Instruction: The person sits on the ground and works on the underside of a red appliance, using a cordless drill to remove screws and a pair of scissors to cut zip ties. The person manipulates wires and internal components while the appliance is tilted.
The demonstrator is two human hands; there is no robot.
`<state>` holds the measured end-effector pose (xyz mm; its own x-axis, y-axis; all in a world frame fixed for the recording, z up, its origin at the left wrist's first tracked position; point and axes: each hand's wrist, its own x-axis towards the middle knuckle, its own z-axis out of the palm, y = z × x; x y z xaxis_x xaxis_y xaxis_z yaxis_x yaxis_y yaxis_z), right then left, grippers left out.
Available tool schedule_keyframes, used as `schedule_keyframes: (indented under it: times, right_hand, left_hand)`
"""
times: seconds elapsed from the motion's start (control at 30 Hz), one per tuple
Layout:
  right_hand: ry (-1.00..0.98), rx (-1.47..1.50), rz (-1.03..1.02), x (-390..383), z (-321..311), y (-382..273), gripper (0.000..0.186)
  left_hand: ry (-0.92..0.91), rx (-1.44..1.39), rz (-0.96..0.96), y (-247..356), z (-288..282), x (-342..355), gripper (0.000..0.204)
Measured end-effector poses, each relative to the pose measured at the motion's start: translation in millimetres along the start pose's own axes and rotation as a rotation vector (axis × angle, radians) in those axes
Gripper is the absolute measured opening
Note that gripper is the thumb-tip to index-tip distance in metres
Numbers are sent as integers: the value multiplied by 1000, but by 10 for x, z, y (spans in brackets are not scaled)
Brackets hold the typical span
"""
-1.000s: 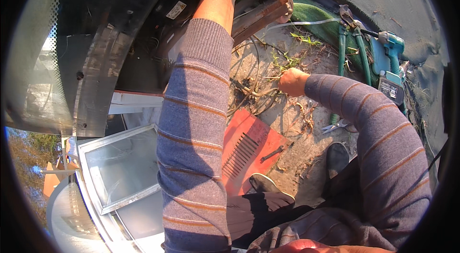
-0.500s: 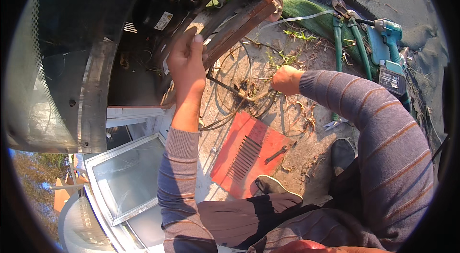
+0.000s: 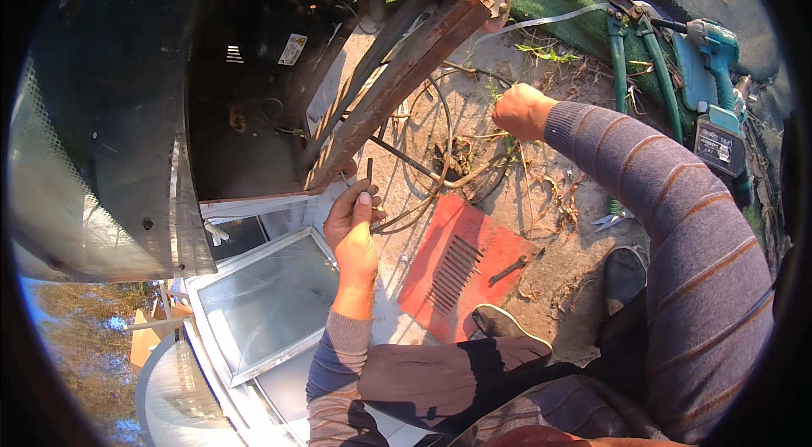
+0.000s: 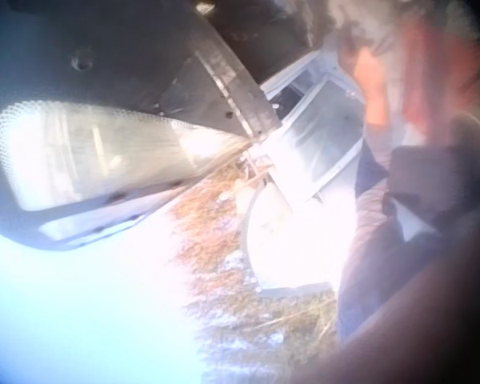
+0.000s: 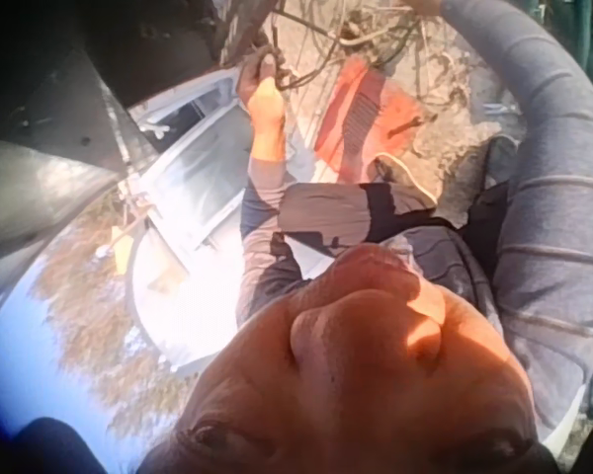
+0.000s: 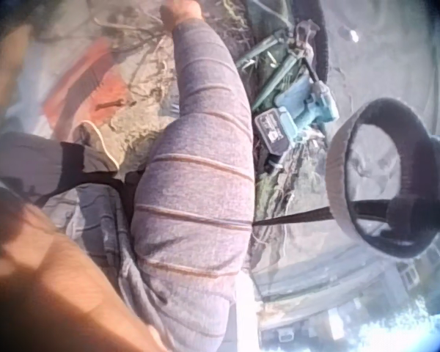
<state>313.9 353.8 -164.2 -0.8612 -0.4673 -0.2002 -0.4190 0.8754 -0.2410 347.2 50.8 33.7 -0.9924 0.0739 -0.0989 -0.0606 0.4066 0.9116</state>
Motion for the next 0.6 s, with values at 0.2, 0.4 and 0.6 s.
schedule_keyframes:
  times: [0.2,0.4,0.6]
  right_hand:
    - [23,36,-45,32,106,-89,12]
    - [-16,30,-42,-5,204,-43,10]
    - [-37,10,-1,-24,167,25,12]
  left_hand:
    - [-61,-103,-19,43,186,79,27]
    - [-126,-65,-4,62,237,53,30]
    - [-218,65,-35,45,213,3,28]
